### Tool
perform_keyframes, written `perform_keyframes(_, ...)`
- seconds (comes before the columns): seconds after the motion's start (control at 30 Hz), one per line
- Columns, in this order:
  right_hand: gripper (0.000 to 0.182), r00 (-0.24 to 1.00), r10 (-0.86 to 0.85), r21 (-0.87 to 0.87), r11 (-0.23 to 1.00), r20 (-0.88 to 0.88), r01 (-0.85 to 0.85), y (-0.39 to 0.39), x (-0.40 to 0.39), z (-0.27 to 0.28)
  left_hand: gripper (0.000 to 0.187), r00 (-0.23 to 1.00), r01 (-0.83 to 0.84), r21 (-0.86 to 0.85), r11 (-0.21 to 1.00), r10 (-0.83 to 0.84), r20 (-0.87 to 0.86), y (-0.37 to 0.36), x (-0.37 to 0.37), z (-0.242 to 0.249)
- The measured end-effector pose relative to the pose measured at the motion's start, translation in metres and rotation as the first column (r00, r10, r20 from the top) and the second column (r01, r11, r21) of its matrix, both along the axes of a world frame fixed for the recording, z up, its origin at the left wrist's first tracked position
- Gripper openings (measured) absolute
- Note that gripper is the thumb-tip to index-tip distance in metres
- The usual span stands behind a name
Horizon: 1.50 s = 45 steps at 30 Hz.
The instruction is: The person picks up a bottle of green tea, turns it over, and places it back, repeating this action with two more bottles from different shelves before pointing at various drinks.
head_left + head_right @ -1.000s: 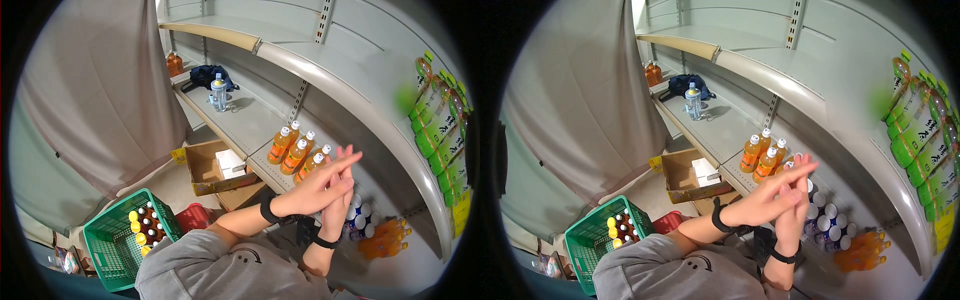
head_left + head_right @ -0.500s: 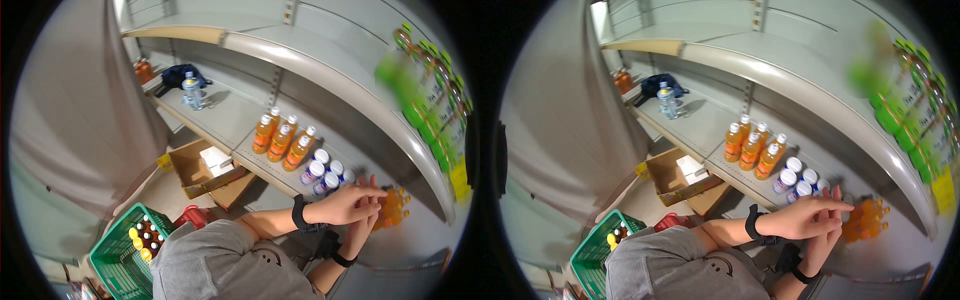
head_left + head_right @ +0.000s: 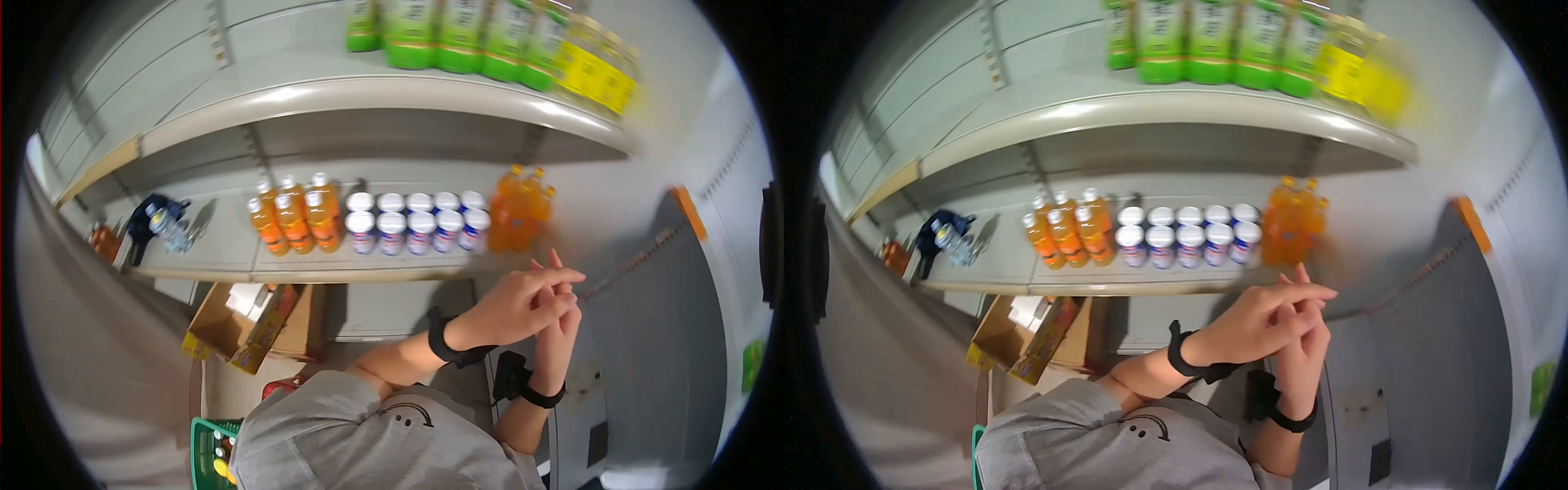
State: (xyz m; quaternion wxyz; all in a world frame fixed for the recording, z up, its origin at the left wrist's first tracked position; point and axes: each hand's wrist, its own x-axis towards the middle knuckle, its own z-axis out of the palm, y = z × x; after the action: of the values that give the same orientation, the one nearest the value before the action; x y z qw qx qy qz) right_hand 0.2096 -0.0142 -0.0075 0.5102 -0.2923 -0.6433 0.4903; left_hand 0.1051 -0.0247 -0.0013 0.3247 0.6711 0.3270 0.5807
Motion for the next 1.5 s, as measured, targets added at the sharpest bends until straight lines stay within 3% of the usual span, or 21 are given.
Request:
perform_keyframes(0.1, 0.043, 0.996, -0.092, 0.003, 0.996, -0.002, 0.092, -0.009, 0.053, -0.002, 0.032, 0.998, 0.055, -0.016, 0.998, -0.055, -0.015, 0.003, 0.055, -0.005)
perform_keyframes(0.13, 0.037, 0.989, -0.118, -0.062, 0.992, -0.091, 0.113, -0.017, 0.067, 0.002, 0.033, 0.996, 0.084, 0.01, 0.996, -0.083, -0.043, 0.003, 0.072, -0.006)
perform_keyframes(0.23, 0.035, 0.967, -0.251, 0.05, 0.966, -0.041, 0.253, -0.022, 0.126, -0.009, 0.036, 0.968, 0.251, 0.005, 0.968, -0.251, 0.003, 0.003, 0.126, -0.014)
perform_keyframes(0.33, 0.028, 0.925, -0.368, 0.092, 0.929, 0.094, 0.36, -0.037, 0.178, -0.01, 0.038, 0.95, 0.311, -0.023, 0.95, -0.311, 0.0, -0.004, 0.176, -0.009)
perform_keyframes(0.4, 0.024, 0.91, -0.406, -0.033, 0.912, 0.082, 0.409, -0.049, 0.205, -0.009, 0.027, 0.964, 0.26, -0.114, 0.959, -0.265, -0.03, -0.009, 0.205, -0.01)
perform_keyframes(0.47, 0.023, 0.866, -0.493, -0.036, 0.867, 0.077, 0.497, -0.061, 0.23, -0.006, 0.027, 0.942, 0.336, -0.104, 0.936, -0.336, 0.013, -0.014, 0.235, -0.01)
perform_keyframes(0.53, 0.022, 0.826, -0.558, -0.065, 0.824, 0.074, 0.562, -0.074, 0.251, -0.006, 0.031, 0.893, 0.418, -0.251, 0.873, -0.445, -0.064, -0.02, 0.256, -0.005)
perform_keyframes(0.67, 0.021, 0.738, -0.673, -0.037, 0.737, 0.05, 0.675, -0.094, 0.294, -0.013, 0.029, 0.815, 0.554, -0.227, 0.801, -0.577, -0.046, -0.027, 0.304, -0.003)
perform_keyframes(0.73, 0.021, 0.713, -0.701, -0.175, 0.7, 0.014, 0.692, -0.105, 0.309, -0.007, 0.027, 0.775, 0.577, -0.241, 0.78, -0.616, -0.14, -0.03, 0.323, 0.004)
perform_keyframes(0.8, 0.02, 0.666, -0.746, -0.165, 0.658, -0.008, 0.735, -0.104, 0.324, 0.005, 0.027, 0.762, 0.612, -0.194, 0.767, -0.637, -0.113, -0.026, 0.348, 0.004)
perform_keyframes(0.87, 0.019, 0.68, -0.733, -0.133, 0.674, -0.002, 0.727, -0.099, 0.35, 0.024, 0.03, 0.698, 0.694, -0.12, 0.71, -0.704, -0.127, -0.009, 0.375, 0.019)
perform_keyframes(0.93, 0.018, 0.65, -0.76, 0.028, 0.65, 0.027, 0.759, -0.086, 0.374, 0.055, 0.036, 0.536, 0.816, -0.25, 0.521, -0.844, -0.009, 0.008, 0.393, 0.056)
perform_keyframes(1.0, 0.018, 0.538, -0.843, 0.118, 0.534, -0.002, 0.837, -0.071, 0.39, 0.095, 0.041, 0.552, 0.824, -0.097, 0.559, -0.829, -0.086, 0.032, 0.42, 0.09)
perform_keyframes(1.07, 0.019, 0.425, -0.904, 0.1, 0.42, -0.04, 0.902, -0.051, 0.412, 0.136, 0.051, 0.448, 0.882, -0.143, 0.45, -0.893, -0.048, 0.048, 0.433, 0.143)
perform_keyframes(1.13, 0.024, 0.429, -0.902, 0.153, 0.418, -0.045, 0.895, -0.026, 0.451, 0.17, 0.068, 0.525, 0.81, -0.222, 0.543, -0.84, -0.135, 0.076, 0.462, 0.18)
perform_keyframes(1.2, 0.034, 0.32, -0.943, 0.143, 0.331, 0.093, 0.933, 0.0, 0.491, 0.198, 0.08, 0.585, 0.759, -0.263, 0.595, -0.801, -0.125, 0.094, 0.484, 0.207)
perform_keyframes(1.23, 0.034, 0.313, -0.945, 0.153, 0.325, 0.098, 0.933, 0.014, 0.51, 0.206, 0.08, 0.581, 0.766, -0.256, 0.59, -0.805, -0.116, 0.105, 0.494, 0.214)
perform_keyframes(1.3, 0.036, 0.293, -0.948, -0.028, 0.291, 0.127, 0.956, 0.039, 0.53, 0.216, 0.083, 0.554, 0.772, -0.353, 0.528, -0.832, -0.031, 0.124, 0.511, 0.224)
perform_keyframes(1.5, 0.045, 0.359, -0.929, -0.145, 0.345, 0.084, 0.927, 0.081, 0.559, 0.221, 0.081, 0.546, 0.765, -0.382, 0.518, -0.837, -0.04, 0.176, 0.566, 0.23)
